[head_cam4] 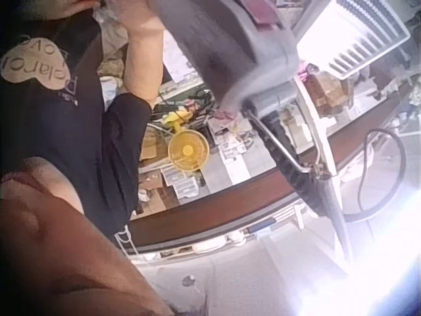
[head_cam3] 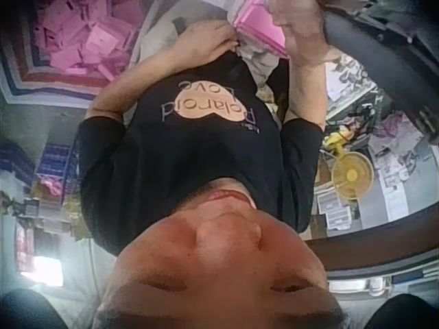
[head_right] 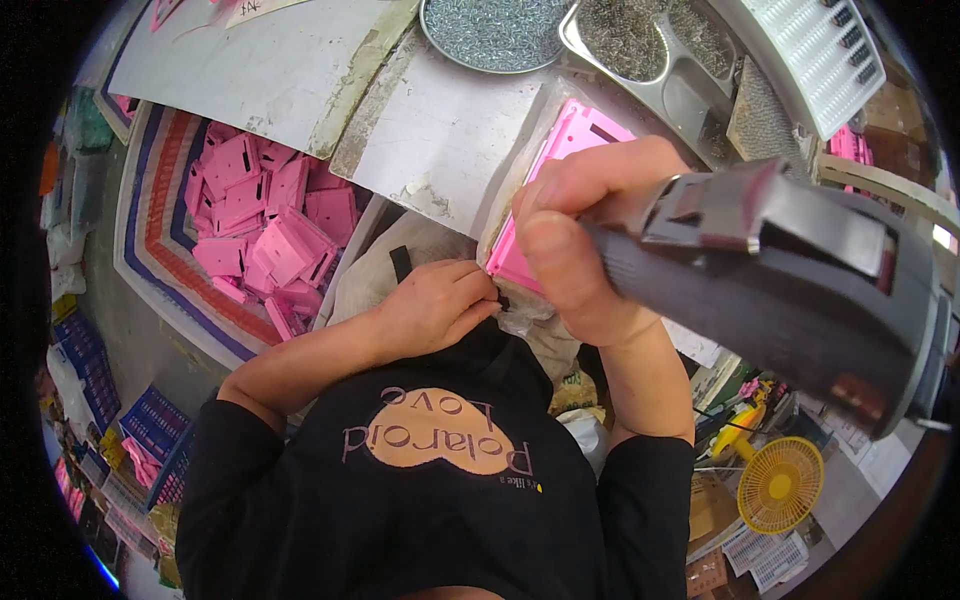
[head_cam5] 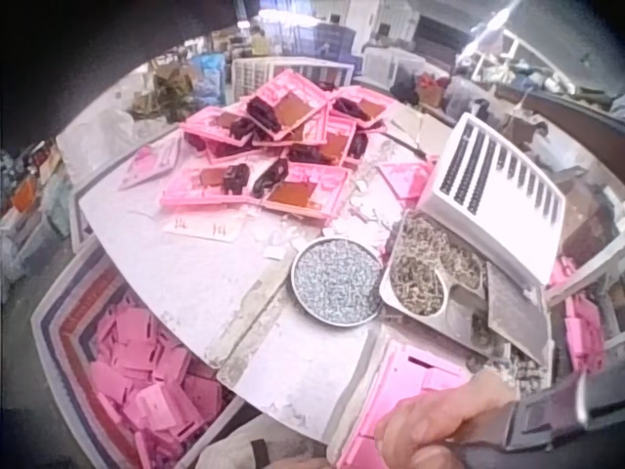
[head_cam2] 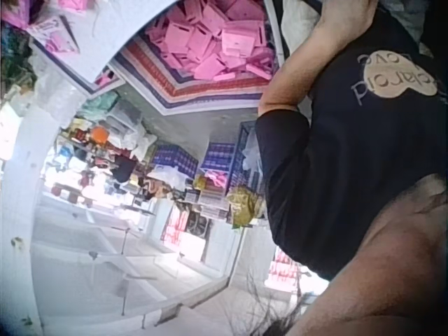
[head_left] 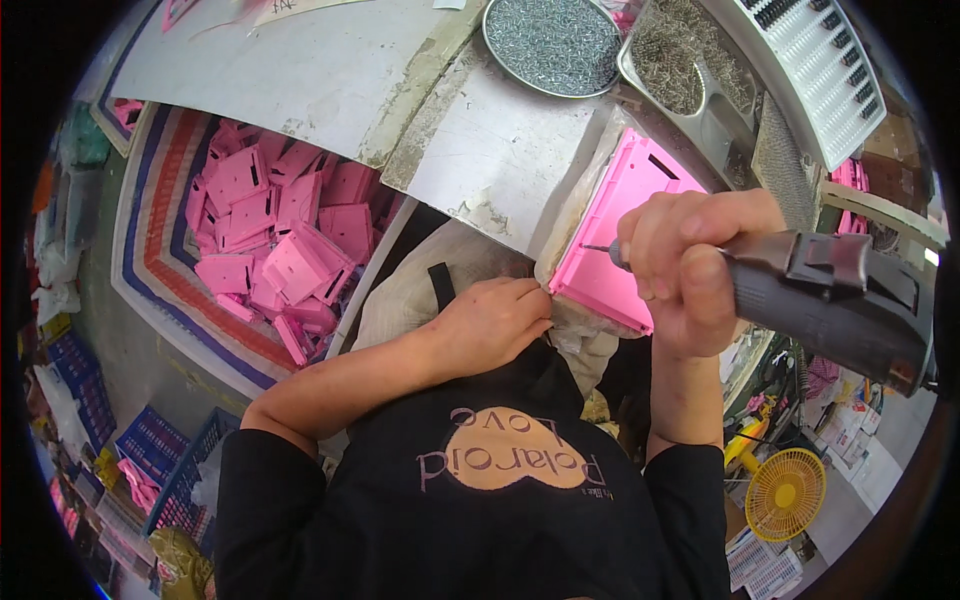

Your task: Assembling a pink toy camera by installing internal components, soldering wires, and screwing the casing shut.

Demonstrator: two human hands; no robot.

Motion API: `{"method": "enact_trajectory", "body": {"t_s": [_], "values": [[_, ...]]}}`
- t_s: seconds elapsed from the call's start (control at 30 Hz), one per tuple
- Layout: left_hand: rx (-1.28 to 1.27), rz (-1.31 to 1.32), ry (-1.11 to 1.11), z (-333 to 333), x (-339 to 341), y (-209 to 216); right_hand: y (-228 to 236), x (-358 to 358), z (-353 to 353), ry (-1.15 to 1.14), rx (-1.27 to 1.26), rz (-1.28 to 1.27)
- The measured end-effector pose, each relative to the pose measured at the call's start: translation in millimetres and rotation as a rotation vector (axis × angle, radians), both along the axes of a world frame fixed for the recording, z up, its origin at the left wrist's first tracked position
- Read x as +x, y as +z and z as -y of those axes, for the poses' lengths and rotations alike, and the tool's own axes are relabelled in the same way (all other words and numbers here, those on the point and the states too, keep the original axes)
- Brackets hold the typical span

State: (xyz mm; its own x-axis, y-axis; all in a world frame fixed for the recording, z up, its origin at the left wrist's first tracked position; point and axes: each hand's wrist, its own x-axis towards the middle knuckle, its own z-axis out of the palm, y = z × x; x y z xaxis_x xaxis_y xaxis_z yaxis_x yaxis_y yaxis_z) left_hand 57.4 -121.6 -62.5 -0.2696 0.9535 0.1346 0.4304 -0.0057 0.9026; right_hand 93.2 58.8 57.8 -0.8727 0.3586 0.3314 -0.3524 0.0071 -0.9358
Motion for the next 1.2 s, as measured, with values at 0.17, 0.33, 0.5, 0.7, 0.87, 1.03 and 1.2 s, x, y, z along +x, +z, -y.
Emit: {"method": "enact_trajectory", "body": {"t_s": [0.17, 0.33, 0.5, 0.7, 0.87, 1.03, 1.2], "values": [[-0.011, -0.036, 0.006, 0.3, 1.3, -4.7, -11.0, 4.2, 8.9, -0.039, 0.068, 0.074], [-0.002, -0.073, 0.049, -8.5, -4.1, -2.8, -15.8, -2.7, 5.6, -0.108, 0.06, 0.04], [-0.059, -0.042, 0.08, -4.8, -19.4, 14.2, 8.3, 5.0, -20.8, -0.056, 0.099, -0.082], [0.185, -0.015, 0.237, 11.6, -17.3, 48.3, 27.5, 39.7, 7.8, 0.135, -0.147, -0.192], [0.33, -0.006, 0.181, -5.1, -15.2, 48.4, 23.0, 47.5, 11.1, 0.139, -0.146, -0.203], [0.372, -0.015, 0.178, -9.8, -17.1, 45.9, 20.2, 46.5, 7.8, 0.194, -0.179, -0.224], [0.413, -0.09, 0.167, -12.8, -24.3, 46.3, 16.0, 44.7, 10.1, 0.141, -0.174, -0.293]]}}
